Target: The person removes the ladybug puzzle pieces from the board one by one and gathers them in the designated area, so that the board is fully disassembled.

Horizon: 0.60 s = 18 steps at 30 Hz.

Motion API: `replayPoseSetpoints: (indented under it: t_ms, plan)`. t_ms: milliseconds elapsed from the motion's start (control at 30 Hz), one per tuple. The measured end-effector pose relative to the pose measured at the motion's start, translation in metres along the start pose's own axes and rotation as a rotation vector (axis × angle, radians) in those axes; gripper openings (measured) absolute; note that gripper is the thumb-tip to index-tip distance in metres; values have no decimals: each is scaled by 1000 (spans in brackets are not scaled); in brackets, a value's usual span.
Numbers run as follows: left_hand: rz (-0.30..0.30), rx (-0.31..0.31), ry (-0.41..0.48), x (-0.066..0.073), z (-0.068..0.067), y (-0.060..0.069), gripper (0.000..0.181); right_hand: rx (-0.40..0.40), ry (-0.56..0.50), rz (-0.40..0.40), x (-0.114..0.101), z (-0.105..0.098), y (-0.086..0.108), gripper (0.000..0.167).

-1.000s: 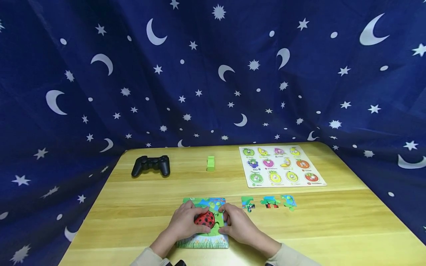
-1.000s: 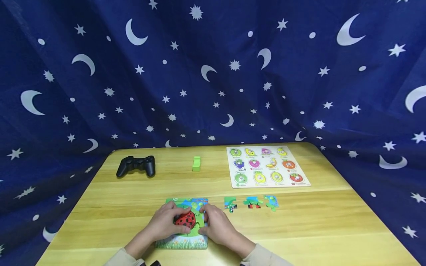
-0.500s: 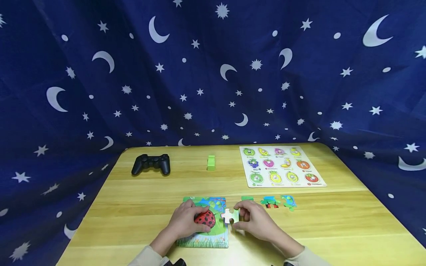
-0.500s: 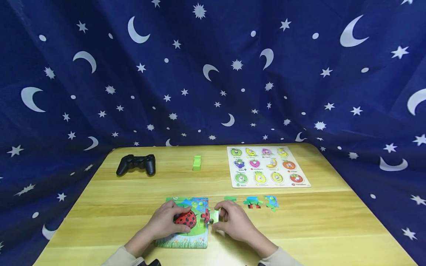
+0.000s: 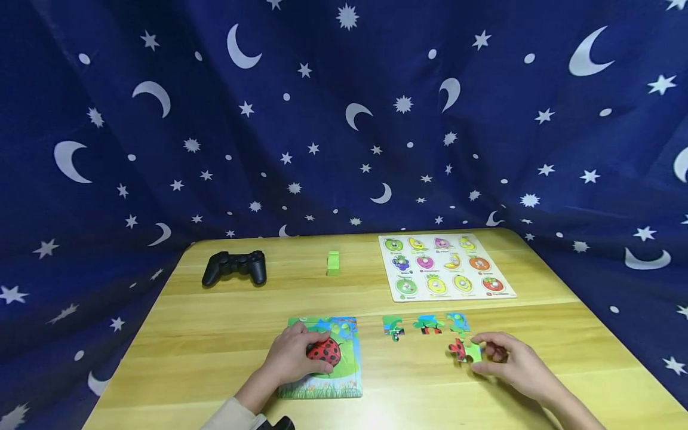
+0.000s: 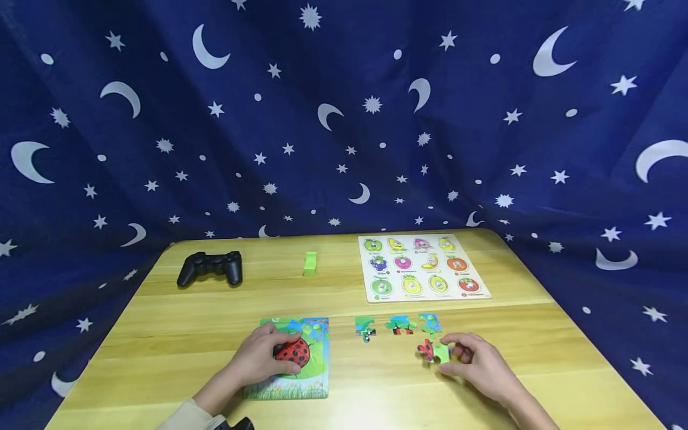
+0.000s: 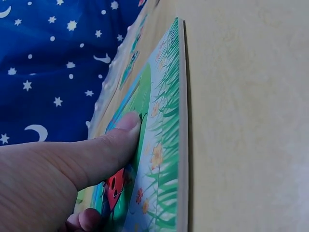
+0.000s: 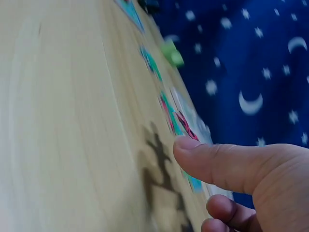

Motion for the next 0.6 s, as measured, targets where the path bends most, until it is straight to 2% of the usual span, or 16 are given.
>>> replayPoseSetpoints:
  t_ms: [100, 200, 367, 500, 600]
  plan:
    - [6, 3, 12, 1, -2, -2, 69, 56, 65, -11, 16, -15, 5, 42]
    - [7, 8, 22, 1, -3, -2, 70, 84, 108, -31, 24, -22, 5, 40]
    - [6, 2, 17, 1, -2, -1, 70, 87, 150, -39, 29, -21, 3, 40]
    - [7, 2, 11, 0, -1, -1, 70, 99, 154, -87, 26, -19, 0, 39]
    - [6, 4, 12, 1, -1, -1, 70, 75, 138, -113, 23, -16, -4, 38]
Point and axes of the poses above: each hand's wrist, its own y-axis away from the middle knuckle, its own z-axis out of the palm, x = y × z, the point moved 10 cm from there along -y, towards the middle knuckle, and after that the axes turned 7 degrees about y, right-handed, at the moved point
